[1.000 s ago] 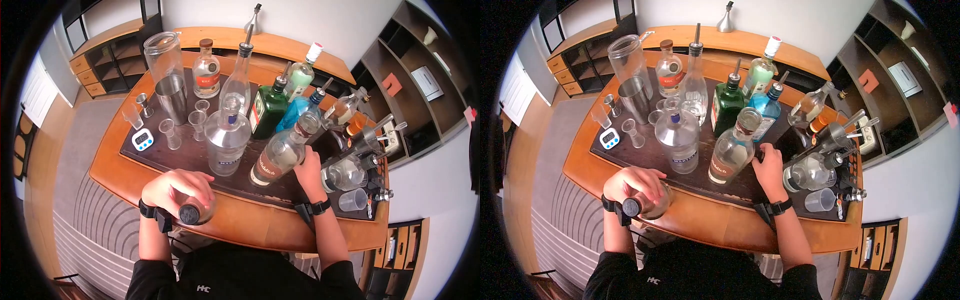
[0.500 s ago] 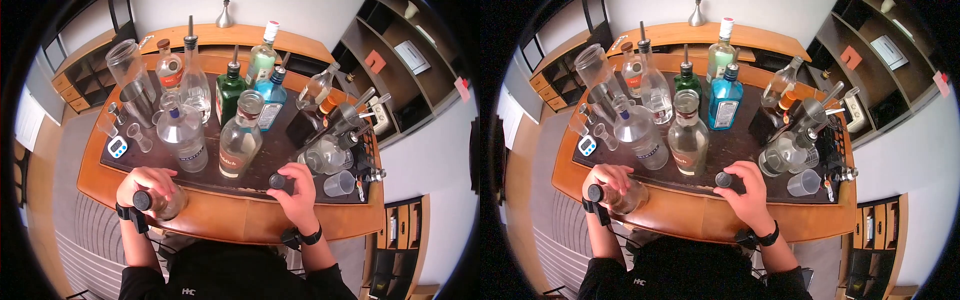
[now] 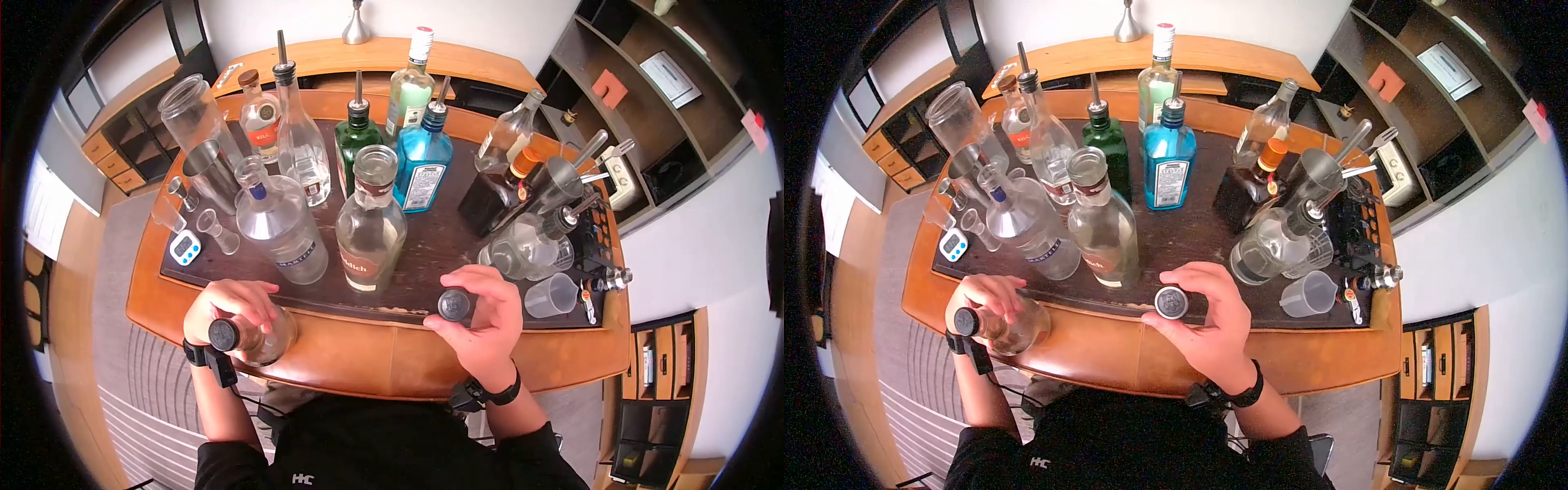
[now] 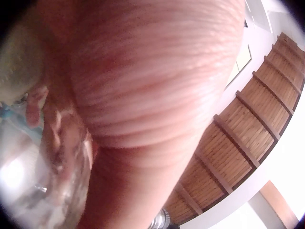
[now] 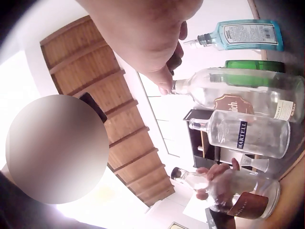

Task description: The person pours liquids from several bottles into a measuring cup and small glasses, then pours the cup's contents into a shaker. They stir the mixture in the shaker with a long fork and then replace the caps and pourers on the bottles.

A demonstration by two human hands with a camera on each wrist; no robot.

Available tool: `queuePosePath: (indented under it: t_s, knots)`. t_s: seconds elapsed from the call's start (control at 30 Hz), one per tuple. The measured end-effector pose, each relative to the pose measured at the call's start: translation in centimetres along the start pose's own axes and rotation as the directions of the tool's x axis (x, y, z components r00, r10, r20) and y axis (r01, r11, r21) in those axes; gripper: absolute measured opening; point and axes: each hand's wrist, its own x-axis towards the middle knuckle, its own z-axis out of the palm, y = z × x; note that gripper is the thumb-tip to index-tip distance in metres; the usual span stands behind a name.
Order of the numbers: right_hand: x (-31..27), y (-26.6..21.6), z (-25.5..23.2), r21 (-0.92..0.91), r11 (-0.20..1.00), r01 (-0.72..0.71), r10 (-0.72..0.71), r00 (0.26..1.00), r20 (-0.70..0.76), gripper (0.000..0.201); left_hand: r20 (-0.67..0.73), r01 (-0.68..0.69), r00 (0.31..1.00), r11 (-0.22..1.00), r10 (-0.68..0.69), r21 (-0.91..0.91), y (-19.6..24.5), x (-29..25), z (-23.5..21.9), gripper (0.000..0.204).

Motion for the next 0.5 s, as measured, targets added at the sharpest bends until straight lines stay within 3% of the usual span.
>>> queuePosePath:
  t_s: [0.17, 0.23, 0.27, 0.33, 0.37, 0.43, 0.47, 0.5]
  knots:
    - [0.4, 0.0, 0.3, 0.09, 0.993, 0.08, -0.075, 0.995, -0.06, 0.061, 0.021, 0.018, 1.0, 1.0, -0.017, -0.012, 0.1, 0.3, -0.2, 0.05]
    - [0.6, 0.2, 0.2, 0.259, 0.963, 0.075, -0.082, 0.996, 0.017, 0.066, 0.035, 0.017, 0.999, 1.0, -0.017, -0.003, 0.2, 0.4, -0.2, 0.05]
    - [0.5, 0.4, 0.2, 0.261, 0.962, 0.077, -0.084, 0.996, 0.015, 0.066, 0.023, 0.009, 1.0, 1.0, -0.008, -0.016, 0.1, 0.3, -0.1, 0.05]
    - [0.4, 1.0, 0.0, 0.544, 0.83, -0.123, 0.081, 0.992, 0.101, 0.061, 0.01, -0.001, 1.0, 1.0, 0.001, -0.021, 0.0, 0.2, -0.1, 0.05]
    - [0.4, 1.6, -0.2, 0.548, 0.828, -0.119, 0.076, 0.992, 0.101, 0.061, 0.01, -0.004, 1.0, 0.999, 0.004, -0.035, -0.1, 0.1, -0.2, 0.051]
    - [0.1, 2.9, -0.4, 0.604, 0.76, -0.24, 0.17, 0.97, 0.172, 0.052, 0.009, -0.007, 1.0, 0.999, 0.007, -0.037, 0.0, -0.1, -0.3, 0.051]
    - [0.0, 3.3, -0.2, 0.572, 0.777, -0.264, 0.201, 0.964, 0.171, 0.038, -0.001, -0.001, 1.0, 0.999, 0.001, -0.036, 0.1, -0.2, -0.2, 0.049]
    - [-0.2, 3.9, -0.1, 0.578, 0.775, -0.257, 0.191, 0.966, 0.173, 0.038, -0.011, 0.004, 1.0, 0.999, -0.004, -0.034, 0.3, -0.1, -0.1, 0.047]
